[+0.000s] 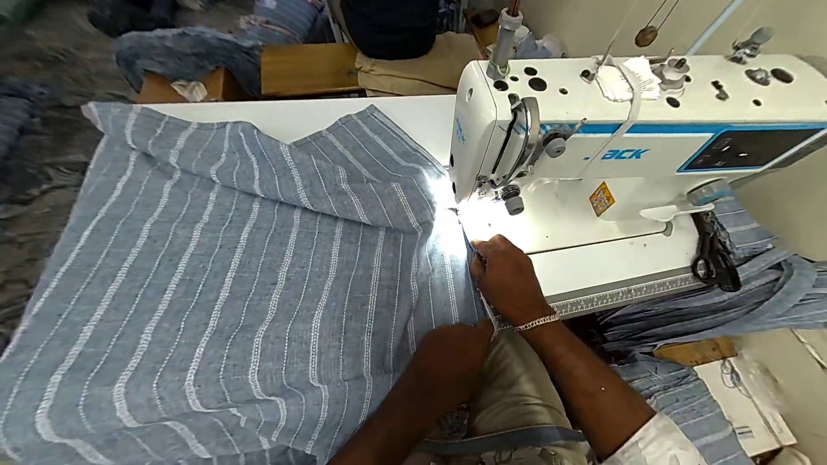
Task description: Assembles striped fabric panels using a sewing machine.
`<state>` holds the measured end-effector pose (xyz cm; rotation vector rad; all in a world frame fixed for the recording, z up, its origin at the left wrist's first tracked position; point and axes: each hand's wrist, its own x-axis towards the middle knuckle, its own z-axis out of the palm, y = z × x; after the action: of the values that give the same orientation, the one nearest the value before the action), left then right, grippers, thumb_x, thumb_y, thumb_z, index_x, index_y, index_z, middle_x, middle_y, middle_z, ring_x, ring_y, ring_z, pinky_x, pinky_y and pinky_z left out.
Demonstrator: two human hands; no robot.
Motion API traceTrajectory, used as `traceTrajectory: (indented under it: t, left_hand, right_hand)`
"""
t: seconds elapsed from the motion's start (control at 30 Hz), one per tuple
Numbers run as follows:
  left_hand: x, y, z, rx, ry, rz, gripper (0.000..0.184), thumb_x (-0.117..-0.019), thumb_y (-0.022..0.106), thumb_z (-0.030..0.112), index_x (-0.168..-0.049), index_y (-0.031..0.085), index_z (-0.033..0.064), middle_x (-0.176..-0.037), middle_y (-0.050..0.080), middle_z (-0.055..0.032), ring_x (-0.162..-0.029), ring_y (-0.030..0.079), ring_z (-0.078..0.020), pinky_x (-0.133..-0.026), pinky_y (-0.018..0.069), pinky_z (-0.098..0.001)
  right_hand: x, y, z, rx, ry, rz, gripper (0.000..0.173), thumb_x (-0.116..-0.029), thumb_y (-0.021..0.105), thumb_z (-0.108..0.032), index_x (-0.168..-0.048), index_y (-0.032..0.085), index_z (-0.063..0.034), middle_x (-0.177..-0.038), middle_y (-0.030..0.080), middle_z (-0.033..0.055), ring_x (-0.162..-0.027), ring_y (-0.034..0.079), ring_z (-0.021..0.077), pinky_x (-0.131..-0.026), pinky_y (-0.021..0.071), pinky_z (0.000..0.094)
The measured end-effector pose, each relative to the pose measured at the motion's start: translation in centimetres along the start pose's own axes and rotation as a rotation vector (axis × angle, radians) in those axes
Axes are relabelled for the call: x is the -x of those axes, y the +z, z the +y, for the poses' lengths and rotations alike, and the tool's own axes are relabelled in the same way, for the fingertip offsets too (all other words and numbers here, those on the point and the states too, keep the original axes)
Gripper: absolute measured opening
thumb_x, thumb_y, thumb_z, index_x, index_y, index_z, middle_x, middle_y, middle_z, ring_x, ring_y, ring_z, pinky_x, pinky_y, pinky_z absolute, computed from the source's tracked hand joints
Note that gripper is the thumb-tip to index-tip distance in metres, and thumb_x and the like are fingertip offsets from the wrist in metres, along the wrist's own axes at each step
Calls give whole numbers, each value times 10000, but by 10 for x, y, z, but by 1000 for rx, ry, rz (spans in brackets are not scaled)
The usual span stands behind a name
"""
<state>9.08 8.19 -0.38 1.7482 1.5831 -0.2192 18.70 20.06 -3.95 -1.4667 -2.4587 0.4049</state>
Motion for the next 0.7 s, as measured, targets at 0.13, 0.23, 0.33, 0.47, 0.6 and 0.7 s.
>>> traceTrajectory:
  t: [0.13, 0.23, 0.33, 0.47, 0.6, 0.7]
  left_hand:
    - [-3, -4, 2, -41, -6, 55, 247, -1020, 568, 180, -1256, 597, 115, -1010, 678, -122, -942, 695, -313, -772, 569, -493]
    - [-5, -6, -1, -61, 22, 166, 223, -1030, 549, 172, -1229, 632, 119, -1033, 671, -111, -901, 698, -287, -732, 576, -465]
    - [-12, -1, -8, -83, 61, 322, 224, -1014, 586, 171, -1215, 672, 125, -1052, 659, -109, -840, 699, -265, -682, 589, -434]
    - [-23, 3, -15, -96, 59, 411, 240, -983, 632, 162, -1211, 696, 132, -1134, 627, -120, -874, 690, -262, -695, 600, -428]
    - [-25, 1, -24, -58, 111, 444, 278, -975, 633, 152, -1236, 728, 161, -1294, 578, -124, -1001, 659, -275, -791, 594, -431]
    - [0, -12, -60, 165, 231, 490, 255, -1042, 583, 201, -1240, 741, 169, -1432, 591, -67, -1120, 672, -217, -921, 591, -434]
  right_hand:
    - [2, 2, 1, -10, -9, 18, 314, -1006, 569, -159, -1257, 730, -63, -1043, 686, 134, -899, 699, 268, -758, 591, 429]
    - [3, 2, 2, -10, -11, 21, 309, -1008, 566, -157, -1251, 735, -67, -1029, 689, 127, -888, 700, 264, -747, 590, 422]
    - [3, 3, 4, -20, -24, 34, 292, -1008, 567, -156, -1221, 746, -67, -1021, 695, 130, -878, 704, 265, -737, 592, 424]
    - [5, 4, 6, -35, -31, 49, 282, -1009, 561, -161, -1192, 758, -76, -999, 697, 114, -862, 703, 248, -731, 591, 409]
    - [5, 6, 7, -48, -45, 84, 267, -1006, 572, -160, -1166, 767, -76, -976, 694, 110, -851, 701, 240, -727, 593, 400]
    - [5, 8, 8, -57, -87, 137, 238, -990, 594, -148, -1112, 780, -63, -931, 694, 117, -815, 700, 252, -701, 591, 412]
